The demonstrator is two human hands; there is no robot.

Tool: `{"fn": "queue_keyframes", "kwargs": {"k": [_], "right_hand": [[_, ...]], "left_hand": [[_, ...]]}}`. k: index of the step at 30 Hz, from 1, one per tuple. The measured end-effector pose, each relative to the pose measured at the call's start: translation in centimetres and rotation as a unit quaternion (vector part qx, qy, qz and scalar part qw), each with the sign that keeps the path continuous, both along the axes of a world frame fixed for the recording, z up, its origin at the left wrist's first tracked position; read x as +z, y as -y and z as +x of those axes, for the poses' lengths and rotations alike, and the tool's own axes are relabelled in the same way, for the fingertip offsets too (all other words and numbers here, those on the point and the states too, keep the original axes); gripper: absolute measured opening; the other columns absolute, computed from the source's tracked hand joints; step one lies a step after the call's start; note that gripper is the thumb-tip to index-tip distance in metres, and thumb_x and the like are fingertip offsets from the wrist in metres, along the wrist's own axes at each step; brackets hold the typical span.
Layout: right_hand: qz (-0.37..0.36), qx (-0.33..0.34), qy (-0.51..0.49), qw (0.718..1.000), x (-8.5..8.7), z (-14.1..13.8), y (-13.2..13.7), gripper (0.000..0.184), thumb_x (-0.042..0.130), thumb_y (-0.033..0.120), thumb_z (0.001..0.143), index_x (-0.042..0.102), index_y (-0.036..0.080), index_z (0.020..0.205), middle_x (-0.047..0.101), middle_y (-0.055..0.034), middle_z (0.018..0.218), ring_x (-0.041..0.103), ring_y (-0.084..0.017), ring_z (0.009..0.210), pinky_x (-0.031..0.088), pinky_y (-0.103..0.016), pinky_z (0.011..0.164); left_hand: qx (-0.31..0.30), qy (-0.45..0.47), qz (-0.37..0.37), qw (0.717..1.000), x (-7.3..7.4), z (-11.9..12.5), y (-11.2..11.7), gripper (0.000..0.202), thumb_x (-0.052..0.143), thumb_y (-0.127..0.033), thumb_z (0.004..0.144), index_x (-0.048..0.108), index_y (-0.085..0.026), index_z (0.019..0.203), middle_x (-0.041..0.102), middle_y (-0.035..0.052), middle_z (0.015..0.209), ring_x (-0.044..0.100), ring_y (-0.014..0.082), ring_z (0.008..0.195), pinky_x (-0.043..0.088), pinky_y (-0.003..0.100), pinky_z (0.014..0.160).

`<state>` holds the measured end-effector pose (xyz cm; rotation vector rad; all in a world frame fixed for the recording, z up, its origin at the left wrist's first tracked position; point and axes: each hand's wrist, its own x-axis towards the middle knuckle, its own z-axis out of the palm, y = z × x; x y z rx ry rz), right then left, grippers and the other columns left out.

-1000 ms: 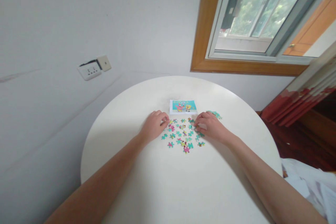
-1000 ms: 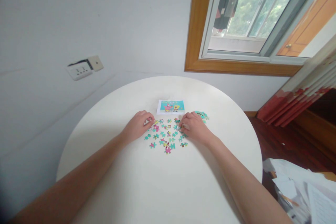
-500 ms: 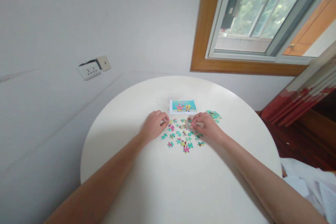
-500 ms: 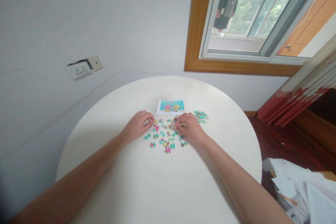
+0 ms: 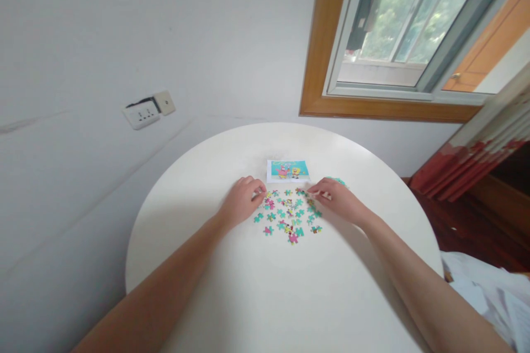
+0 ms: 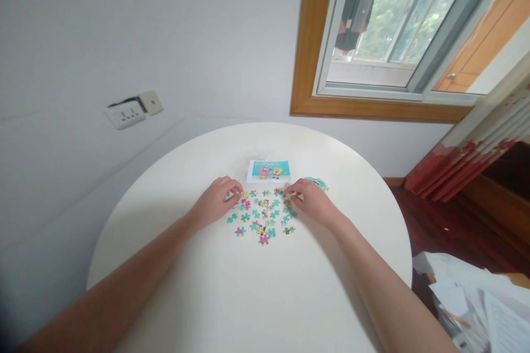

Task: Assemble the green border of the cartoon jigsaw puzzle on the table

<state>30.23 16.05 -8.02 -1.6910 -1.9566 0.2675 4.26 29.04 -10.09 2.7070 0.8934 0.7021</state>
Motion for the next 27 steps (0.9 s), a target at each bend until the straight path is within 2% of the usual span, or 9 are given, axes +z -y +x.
{"fn": "queue_keyframes", "kwargs": {"k": [4, 8, 21, 24, 27], "right_hand": [[-0.101, 0.004, -0.003, 0.995, 0.2, 1.0, 1.3, 0.036, 0.061, 0.015, 0.075, 0.066, 0.019, 0.111, 0.060, -0.0085, 0.100, 0.060, -0.014, 0.068, 0.050, -0.029, 0.069], [-0.137, 0.014, 0.005, 0.990, 0.0, 1.4, 1.8, 0.038, 0.065, 0.021, 0.073, 0.066, 0.017, 0.111, 0.058, -0.0097, 0.102, 0.060, -0.014, 0.066, 0.050, -0.028, 0.068], [-0.125, 0.016, -0.016, 0.992, 0.2, 1.1, 2.0, 0.041, 0.065, 0.019, 0.071, 0.067, 0.019, 0.112, 0.060, -0.0067, 0.098, 0.058, -0.014, 0.067, 0.050, -0.028, 0.070], [-0.111, 0.018, -0.023, 0.993, 0.1, 1.1, 1.7, 0.033, 0.061, 0.019, 0.075, 0.068, 0.020, 0.108, 0.060, -0.0065, 0.096, 0.058, -0.014, 0.068, 0.049, -0.028, 0.070], [-0.083, -0.028, -0.007, 0.996, -0.4, 0.4, 1.0, 0.023, 0.057, 0.022, 0.081, 0.070, 0.019, 0.100, 0.060, -0.0069, 0.090, 0.058, -0.014, 0.069, 0.048, -0.028, 0.070]], "left_hand": [[-0.019, 0.000, -0.004, 1.000, 0.2, -0.3, 0.0, 0.012, 0.053, -0.025, 0.084, 0.062, -0.021, 0.092, 0.059, 0.0042, 0.087, 0.054, 0.0198, 0.087, 0.042, 0.033, 0.081], [-0.035, -0.006, -0.001, 0.999, 0.3, -0.5, -0.2, 0.015, 0.054, -0.024, 0.083, 0.062, -0.021, 0.096, 0.059, 0.0047, 0.089, 0.054, 0.0202, 0.087, 0.041, 0.033, 0.081], [-0.037, -0.015, -0.012, 0.999, 0.2, -0.7, -0.2, 0.017, 0.054, -0.026, 0.083, 0.062, -0.020, 0.097, 0.060, 0.0054, 0.090, 0.055, 0.0209, 0.088, 0.041, 0.034, 0.082], [-0.041, -0.014, -0.013, 0.999, 0.2, -0.7, -0.2, 0.017, 0.053, -0.027, 0.084, 0.062, -0.020, 0.097, 0.059, 0.0050, 0.089, 0.055, 0.0207, 0.087, 0.041, 0.034, 0.082], [-0.043, -0.013, -0.013, 0.999, 0.3, -0.6, -0.1, 0.017, 0.053, -0.025, 0.083, 0.062, -0.020, 0.097, 0.059, 0.0047, 0.089, 0.054, 0.0206, 0.088, 0.041, 0.033, 0.082]]}}
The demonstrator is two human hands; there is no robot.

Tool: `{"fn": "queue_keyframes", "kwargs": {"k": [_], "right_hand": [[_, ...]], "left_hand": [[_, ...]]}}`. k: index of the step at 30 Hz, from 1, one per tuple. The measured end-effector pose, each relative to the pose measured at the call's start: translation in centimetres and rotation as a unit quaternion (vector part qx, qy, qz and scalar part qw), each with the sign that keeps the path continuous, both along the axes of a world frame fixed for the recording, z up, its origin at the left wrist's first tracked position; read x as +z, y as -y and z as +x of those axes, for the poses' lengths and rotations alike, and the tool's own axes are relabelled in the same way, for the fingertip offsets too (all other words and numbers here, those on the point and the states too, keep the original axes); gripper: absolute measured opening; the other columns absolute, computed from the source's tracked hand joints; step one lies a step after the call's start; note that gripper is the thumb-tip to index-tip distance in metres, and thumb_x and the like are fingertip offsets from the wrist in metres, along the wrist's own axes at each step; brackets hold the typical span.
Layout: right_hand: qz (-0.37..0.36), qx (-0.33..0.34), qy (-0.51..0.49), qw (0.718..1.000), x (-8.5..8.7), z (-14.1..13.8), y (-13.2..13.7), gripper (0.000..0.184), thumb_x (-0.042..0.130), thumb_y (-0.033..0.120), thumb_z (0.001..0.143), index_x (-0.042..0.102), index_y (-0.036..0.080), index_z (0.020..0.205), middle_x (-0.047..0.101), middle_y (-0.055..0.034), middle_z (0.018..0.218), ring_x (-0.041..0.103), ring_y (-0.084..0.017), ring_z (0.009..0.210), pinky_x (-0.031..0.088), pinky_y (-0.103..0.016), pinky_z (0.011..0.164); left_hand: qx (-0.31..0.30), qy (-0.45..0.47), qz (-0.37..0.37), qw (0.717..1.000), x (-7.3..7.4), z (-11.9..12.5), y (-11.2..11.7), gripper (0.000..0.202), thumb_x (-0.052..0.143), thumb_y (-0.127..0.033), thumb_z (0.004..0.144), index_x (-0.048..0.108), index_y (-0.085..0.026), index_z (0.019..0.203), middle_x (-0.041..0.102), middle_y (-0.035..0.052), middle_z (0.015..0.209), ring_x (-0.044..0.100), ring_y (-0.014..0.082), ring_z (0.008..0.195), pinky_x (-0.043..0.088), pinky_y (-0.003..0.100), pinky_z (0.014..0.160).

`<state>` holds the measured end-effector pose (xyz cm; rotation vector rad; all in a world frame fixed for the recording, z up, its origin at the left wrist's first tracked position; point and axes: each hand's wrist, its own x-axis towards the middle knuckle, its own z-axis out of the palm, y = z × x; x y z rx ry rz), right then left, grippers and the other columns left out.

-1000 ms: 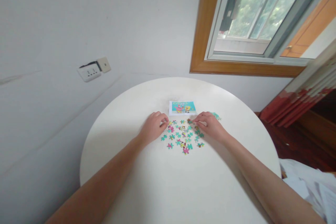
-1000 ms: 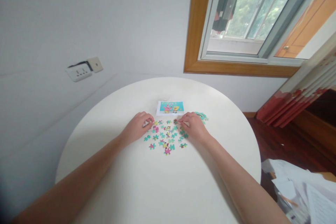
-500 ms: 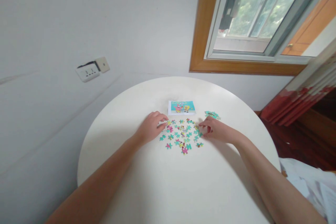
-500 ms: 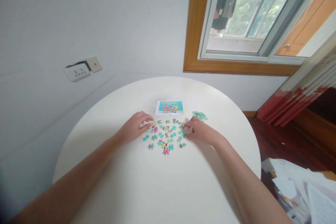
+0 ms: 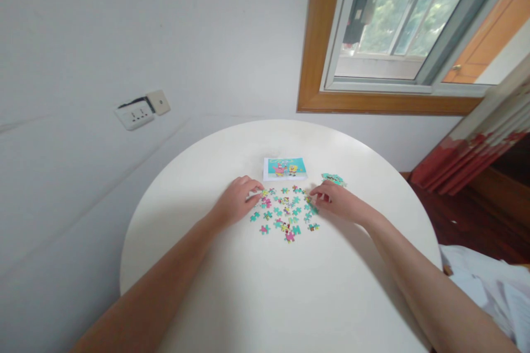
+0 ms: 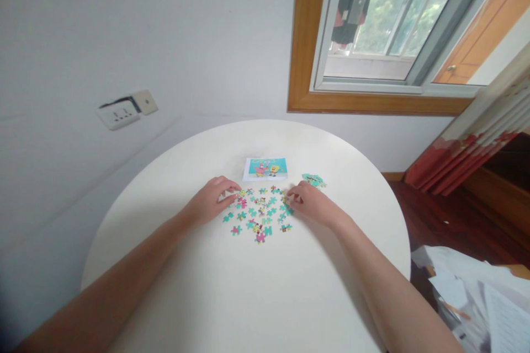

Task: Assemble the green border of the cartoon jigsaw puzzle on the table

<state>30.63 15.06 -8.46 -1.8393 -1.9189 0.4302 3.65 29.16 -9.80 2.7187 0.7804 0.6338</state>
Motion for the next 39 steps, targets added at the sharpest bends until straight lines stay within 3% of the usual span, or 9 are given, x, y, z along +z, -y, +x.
{"fn": "queue_keyframes", "kwargs": {"k": [5, 12, 19, 25, 31, 39], "right_hand": [[0.040, -0.089, 0.037, 0.995, -1.3, -1.7, -1.2, 0.011, 0.065, 0.020, 0.074, 0.072, 0.017, 0.082, 0.058, -0.0095, 0.093, 0.057, -0.017, 0.074, 0.046, -0.029, 0.075], [0.005, -0.128, -0.010, 0.992, -1.2, -2.2, -1.6, 0.018, 0.060, 0.011, 0.069, 0.071, 0.015, 0.083, 0.060, -0.0076, 0.093, 0.056, -0.012, 0.069, 0.042, -0.022, 0.066], [-0.005, -0.114, -0.061, 0.992, -0.5, -2.6, -1.5, 0.010, 0.059, 0.014, 0.071, 0.065, 0.017, 0.079, 0.065, -0.0001, 0.071, 0.056, -0.011, 0.063, 0.038, -0.020, 0.058], [0.044, -0.170, -0.110, 0.978, -0.1, 0.9, -1.6, 0.009, 0.058, 0.022, 0.073, 0.065, 0.018, 0.078, 0.068, -0.0006, 0.070, 0.061, -0.013, 0.066, 0.040, -0.022, 0.059], [0.079, -0.266, -0.053, 0.959, -0.2, 5.8, -1.4, 0.018, 0.059, 0.031, 0.074, 0.070, 0.017, 0.078, 0.069, -0.0034, 0.069, 0.060, -0.016, 0.061, 0.038, -0.025, 0.054], [0.066, -0.282, -0.024, 0.957, -0.7, 6.3, -1.5, 0.020, 0.062, 0.033, 0.073, 0.074, 0.018, 0.078, 0.071, -0.0051, 0.071, 0.060, -0.017, 0.060, 0.036, -0.026, 0.052]], "left_hand": [[0.001, -0.003, 0.000, 1.000, 0.1, 0.1, 0.1, 0.017, 0.054, -0.024, 0.083, 0.063, -0.020, 0.096, 0.059, 0.0050, 0.088, 0.055, 0.0210, 0.087, 0.041, 0.034, 0.082], [-0.006, 0.002, 0.004, 1.000, 0.1, 0.1, 0.1, 0.016, 0.054, -0.025, 0.084, 0.062, -0.020, 0.097, 0.060, 0.0050, 0.090, 0.054, 0.0210, 0.088, 0.041, 0.034, 0.082], [-0.007, 0.001, 0.001, 1.000, 0.2, 0.1, 0.2, 0.016, 0.053, -0.023, 0.084, 0.062, -0.020, 0.097, 0.059, 0.0051, 0.088, 0.053, 0.0209, 0.087, 0.040, 0.034, 0.081], [-0.009, 0.007, 0.003, 1.000, 0.1, 0.0, 0.1, 0.016, 0.054, -0.024, 0.084, 0.062, -0.020, 0.097, 0.058, 0.0048, 0.088, 0.053, 0.0207, 0.087, 0.040, 0.034, 0.081], [-0.005, 0.004, 0.003, 1.000, 0.1, 0.1, 0.2, 0.015, 0.055, -0.023, 0.084, 0.062, -0.020, 0.096, 0.058, 0.0046, 0.087, 0.053, 0.0211, 0.087, 0.040, 0.034, 0.081], [-0.008, 0.008, -0.001, 1.000, 0.2, 0.0, 0.3, 0.016, 0.054, -0.024, 0.084, 0.062, -0.020, 0.096, 0.059, 0.0050, 0.089, 0.053, 0.0215, 0.088, 0.040, 0.035, 0.081]]}}
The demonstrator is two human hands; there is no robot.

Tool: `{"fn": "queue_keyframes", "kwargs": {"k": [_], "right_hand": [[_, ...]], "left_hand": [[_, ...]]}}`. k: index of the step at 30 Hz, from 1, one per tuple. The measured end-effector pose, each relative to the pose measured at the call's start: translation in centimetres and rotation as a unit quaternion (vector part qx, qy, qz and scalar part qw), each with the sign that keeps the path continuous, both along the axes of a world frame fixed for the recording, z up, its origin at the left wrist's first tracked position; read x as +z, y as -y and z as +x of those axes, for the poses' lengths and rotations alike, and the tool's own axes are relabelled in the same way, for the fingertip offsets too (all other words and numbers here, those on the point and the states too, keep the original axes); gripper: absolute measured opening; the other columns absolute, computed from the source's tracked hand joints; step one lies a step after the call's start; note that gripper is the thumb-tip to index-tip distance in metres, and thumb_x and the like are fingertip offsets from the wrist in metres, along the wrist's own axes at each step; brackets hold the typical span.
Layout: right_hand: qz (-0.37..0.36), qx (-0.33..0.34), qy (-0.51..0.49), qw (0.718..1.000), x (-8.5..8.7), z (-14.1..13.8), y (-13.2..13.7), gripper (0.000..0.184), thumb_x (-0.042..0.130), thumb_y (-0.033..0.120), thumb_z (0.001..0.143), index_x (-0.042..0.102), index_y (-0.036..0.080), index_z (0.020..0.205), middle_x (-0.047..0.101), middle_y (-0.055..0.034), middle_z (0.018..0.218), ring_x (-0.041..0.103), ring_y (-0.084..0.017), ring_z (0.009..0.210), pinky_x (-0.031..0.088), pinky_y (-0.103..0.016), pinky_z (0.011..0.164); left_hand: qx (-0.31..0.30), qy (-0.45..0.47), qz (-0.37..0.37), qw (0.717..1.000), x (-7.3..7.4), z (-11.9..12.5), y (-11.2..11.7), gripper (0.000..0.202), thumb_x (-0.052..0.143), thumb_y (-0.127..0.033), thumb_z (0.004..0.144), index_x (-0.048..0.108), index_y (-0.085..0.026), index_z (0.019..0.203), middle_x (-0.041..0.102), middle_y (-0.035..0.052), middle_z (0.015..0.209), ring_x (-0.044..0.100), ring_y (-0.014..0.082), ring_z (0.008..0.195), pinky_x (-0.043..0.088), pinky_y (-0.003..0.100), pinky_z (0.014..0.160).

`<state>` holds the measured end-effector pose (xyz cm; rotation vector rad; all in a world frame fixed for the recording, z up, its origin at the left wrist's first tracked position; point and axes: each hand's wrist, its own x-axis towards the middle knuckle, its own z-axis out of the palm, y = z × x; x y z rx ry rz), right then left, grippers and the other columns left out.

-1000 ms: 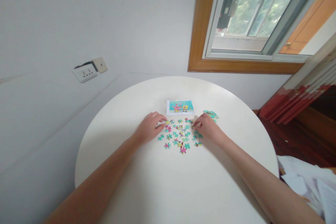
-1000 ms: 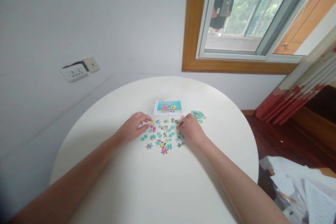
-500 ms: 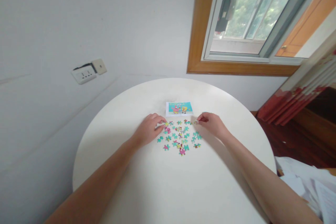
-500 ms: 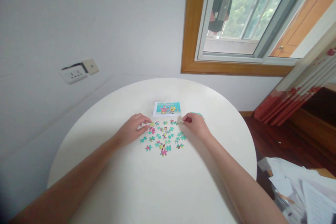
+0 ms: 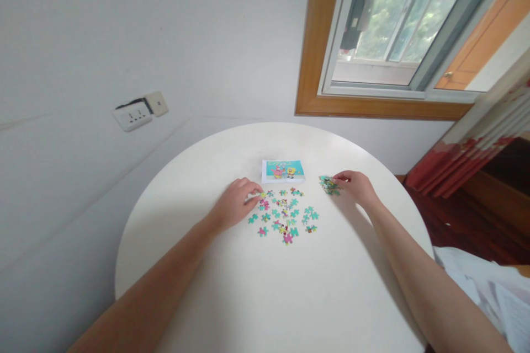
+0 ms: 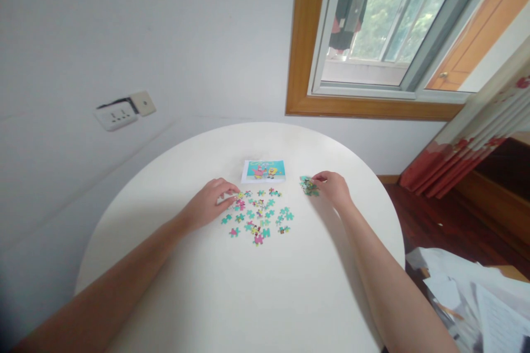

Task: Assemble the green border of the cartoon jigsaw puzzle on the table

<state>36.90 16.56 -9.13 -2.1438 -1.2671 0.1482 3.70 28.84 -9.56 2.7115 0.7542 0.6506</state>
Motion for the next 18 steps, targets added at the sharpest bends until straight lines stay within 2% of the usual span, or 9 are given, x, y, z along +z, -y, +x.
{"fn": "queue_keyframes", "kwargs": {"k": [9, 14, 16, 18], "right_hand": [[0.015, 0.002, 0.035, 0.999, -0.3, 0.6, -0.1, 0.016, 0.060, 0.028, 0.075, 0.074, 0.019, 0.078, 0.071, -0.0049, 0.075, 0.060, -0.019, 0.067, 0.039, -0.028, 0.059], [0.035, 0.016, 0.054, 0.998, 0.4, -0.2, 0.1, 0.018, 0.057, 0.027, 0.078, 0.073, 0.019, 0.080, 0.070, -0.0054, 0.081, 0.059, -0.018, 0.070, 0.042, -0.028, 0.064], [0.045, 0.054, 0.057, 0.996, 1.0, -1.1, 0.3, 0.018, 0.056, 0.027, 0.079, 0.073, 0.018, 0.081, 0.069, -0.0056, 0.083, 0.059, -0.017, 0.072, 0.043, -0.027, 0.067], [0.043, 0.136, 0.046, 0.989, 1.5, -2.2, 0.6, 0.019, 0.055, 0.026, 0.080, 0.072, 0.019, 0.084, 0.068, -0.0052, 0.085, 0.058, -0.016, 0.073, 0.044, -0.027, 0.069]], "left_hand": [[0.000, 0.004, 0.002, 1.000, -0.1, 0.1, -0.1, 0.016, 0.053, -0.024, 0.083, 0.062, -0.019, 0.096, 0.059, 0.0051, 0.088, 0.054, 0.0213, 0.088, 0.041, 0.035, 0.083], [0.001, 0.001, 0.003, 1.000, -0.1, 0.0, -0.1, 0.016, 0.053, -0.023, 0.083, 0.062, -0.020, 0.096, 0.060, 0.0050, 0.089, 0.054, 0.0210, 0.088, 0.042, 0.034, 0.082], [0.004, 0.001, 0.003, 1.000, -0.2, 0.0, -0.1, 0.016, 0.053, -0.023, 0.083, 0.062, -0.020, 0.096, 0.060, 0.0048, 0.090, 0.054, 0.0207, 0.088, 0.042, 0.034, 0.082], [0.005, 0.002, 0.004, 1.000, -0.2, 0.0, -0.1, 0.016, 0.052, -0.024, 0.083, 0.062, -0.021, 0.096, 0.060, 0.0048, 0.090, 0.054, 0.0207, 0.089, 0.042, 0.034, 0.082]]}}
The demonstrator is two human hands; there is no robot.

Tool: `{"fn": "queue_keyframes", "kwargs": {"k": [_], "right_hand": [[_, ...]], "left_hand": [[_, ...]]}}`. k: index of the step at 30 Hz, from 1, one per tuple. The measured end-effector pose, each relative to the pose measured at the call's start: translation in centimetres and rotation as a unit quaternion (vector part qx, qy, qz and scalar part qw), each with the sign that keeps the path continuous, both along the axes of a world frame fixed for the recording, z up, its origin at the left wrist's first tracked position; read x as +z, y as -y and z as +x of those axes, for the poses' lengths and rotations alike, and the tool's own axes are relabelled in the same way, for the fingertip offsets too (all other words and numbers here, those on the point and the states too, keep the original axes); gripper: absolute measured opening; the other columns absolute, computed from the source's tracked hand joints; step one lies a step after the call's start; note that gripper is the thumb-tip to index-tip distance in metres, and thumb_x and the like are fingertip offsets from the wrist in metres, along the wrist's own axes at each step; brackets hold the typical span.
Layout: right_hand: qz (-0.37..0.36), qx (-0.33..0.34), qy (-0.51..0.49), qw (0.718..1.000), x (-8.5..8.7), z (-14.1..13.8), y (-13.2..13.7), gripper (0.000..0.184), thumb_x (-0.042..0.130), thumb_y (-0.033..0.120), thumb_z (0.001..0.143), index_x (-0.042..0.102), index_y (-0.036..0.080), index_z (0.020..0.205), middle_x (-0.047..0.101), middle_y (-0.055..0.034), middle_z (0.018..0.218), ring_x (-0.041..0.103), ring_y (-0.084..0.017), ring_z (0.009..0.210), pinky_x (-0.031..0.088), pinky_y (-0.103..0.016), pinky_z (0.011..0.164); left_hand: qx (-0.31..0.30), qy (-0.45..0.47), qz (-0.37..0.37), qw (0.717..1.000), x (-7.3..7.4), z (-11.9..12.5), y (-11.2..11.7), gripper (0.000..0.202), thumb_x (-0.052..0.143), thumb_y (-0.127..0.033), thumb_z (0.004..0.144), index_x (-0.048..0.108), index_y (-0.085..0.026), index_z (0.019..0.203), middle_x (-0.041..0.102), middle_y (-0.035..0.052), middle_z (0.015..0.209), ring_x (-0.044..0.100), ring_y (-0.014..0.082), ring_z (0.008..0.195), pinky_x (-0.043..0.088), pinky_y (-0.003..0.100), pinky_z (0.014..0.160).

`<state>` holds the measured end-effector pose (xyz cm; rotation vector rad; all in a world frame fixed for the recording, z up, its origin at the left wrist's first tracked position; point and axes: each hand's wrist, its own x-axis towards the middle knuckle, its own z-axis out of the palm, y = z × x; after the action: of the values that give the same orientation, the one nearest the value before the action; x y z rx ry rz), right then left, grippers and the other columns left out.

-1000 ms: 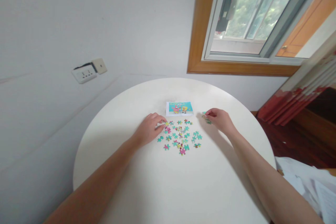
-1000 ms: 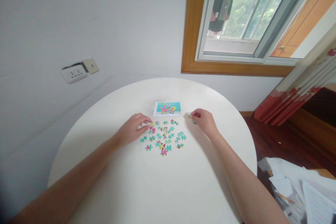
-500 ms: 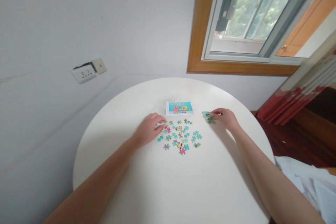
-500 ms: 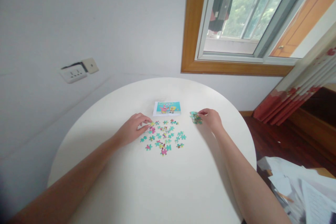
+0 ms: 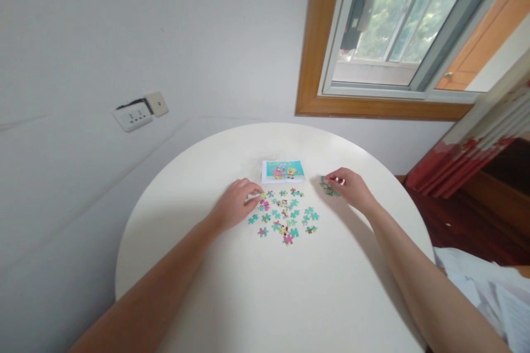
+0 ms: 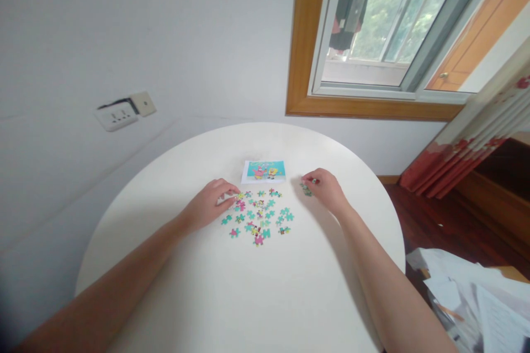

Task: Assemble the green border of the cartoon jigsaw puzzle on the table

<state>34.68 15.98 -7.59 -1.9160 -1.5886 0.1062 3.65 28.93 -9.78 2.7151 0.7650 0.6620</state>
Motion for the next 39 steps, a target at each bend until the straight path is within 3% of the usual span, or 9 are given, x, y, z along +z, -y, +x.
{"fn": "queue_keyframes", "kwargs": {"k": [4, 7, 24, 33, 39], "right_hand": [[-0.088, 0.180, -0.037, 0.979, 0.7, -2.3, 0.8, 0.023, 0.053, 0.019, 0.078, 0.071, 0.019, 0.094, 0.068, -0.0042, 0.085, 0.058, -0.014, 0.072, 0.045, -0.025, 0.067], [-0.140, 0.229, -0.045, 0.962, 0.8, -3.3, 1.3, 0.026, 0.057, 0.015, 0.074, 0.071, 0.018, 0.095, 0.067, -0.0062, 0.090, 0.059, -0.015, 0.075, 0.047, -0.026, 0.069], [-0.153, 0.228, -0.022, 0.961, 0.3, -3.2, 1.2, 0.018, 0.057, 0.012, 0.075, 0.072, 0.016, 0.085, 0.065, -0.0075, 0.090, 0.060, -0.015, 0.075, 0.047, -0.025, 0.070], [-0.205, 0.228, -0.015, 0.952, 2.2, -2.7, 2.2, 0.024, 0.055, 0.005, 0.073, 0.072, 0.017, 0.087, 0.068, -0.0071, 0.087, 0.060, -0.015, 0.072, 0.047, -0.028, 0.067], [-0.231, 0.221, 0.014, 0.947, 2.5, -3.0, 2.6, 0.023, 0.058, 0.003, 0.069, 0.072, 0.016, 0.082, 0.067, -0.0073, 0.086, 0.059, -0.015, 0.072, 0.047, -0.027, 0.068]], "left_hand": [[-0.004, 0.000, -0.003, 1.000, 0.1, 0.0, 0.1, 0.016, 0.052, -0.024, 0.084, 0.062, -0.020, 0.096, 0.060, 0.0050, 0.089, 0.054, 0.0208, 0.089, 0.042, 0.035, 0.083], [-0.007, 0.001, -0.005, 1.000, 0.2, 0.1, 0.2, 0.016, 0.052, -0.025, 0.084, 0.062, -0.021, 0.095, 0.060, 0.0050, 0.089, 0.054, 0.0207, 0.088, 0.042, 0.035, 0.082], [-0.018, 0.002, -0.001, 1.000, -0.1, 0.0, -0.1, 0.015, 0.052, -0.024, 0.085, 0.062, -0.020, 0.096, 0.059, 0.0047, 0.088, 0.053, 0.0201, 0.086, 0.041, 0.034, 0.081], [-0.019, 0.009, -0.007, 1.000, 0.1, 0.1, 0.0, 0.015, 0.052, -0.026, 0.085, 0.062, -0.020, 0.095, 0.059, 0.0049, 0.088, 0.054, 0.0198, 0.086, 0.041, 0.034, 0.081], [-0.024, 0.009, -0.002, 1.000, -0.2, 0.0, -0.2, 0.015, 0.052, -0.025, 0.085, 0.061, -0.020, 0.096, 0.060, 0.0048, 0.088, 0.054, 0.0200, 0.087, 0.041, 0.034, 0.082]]}}
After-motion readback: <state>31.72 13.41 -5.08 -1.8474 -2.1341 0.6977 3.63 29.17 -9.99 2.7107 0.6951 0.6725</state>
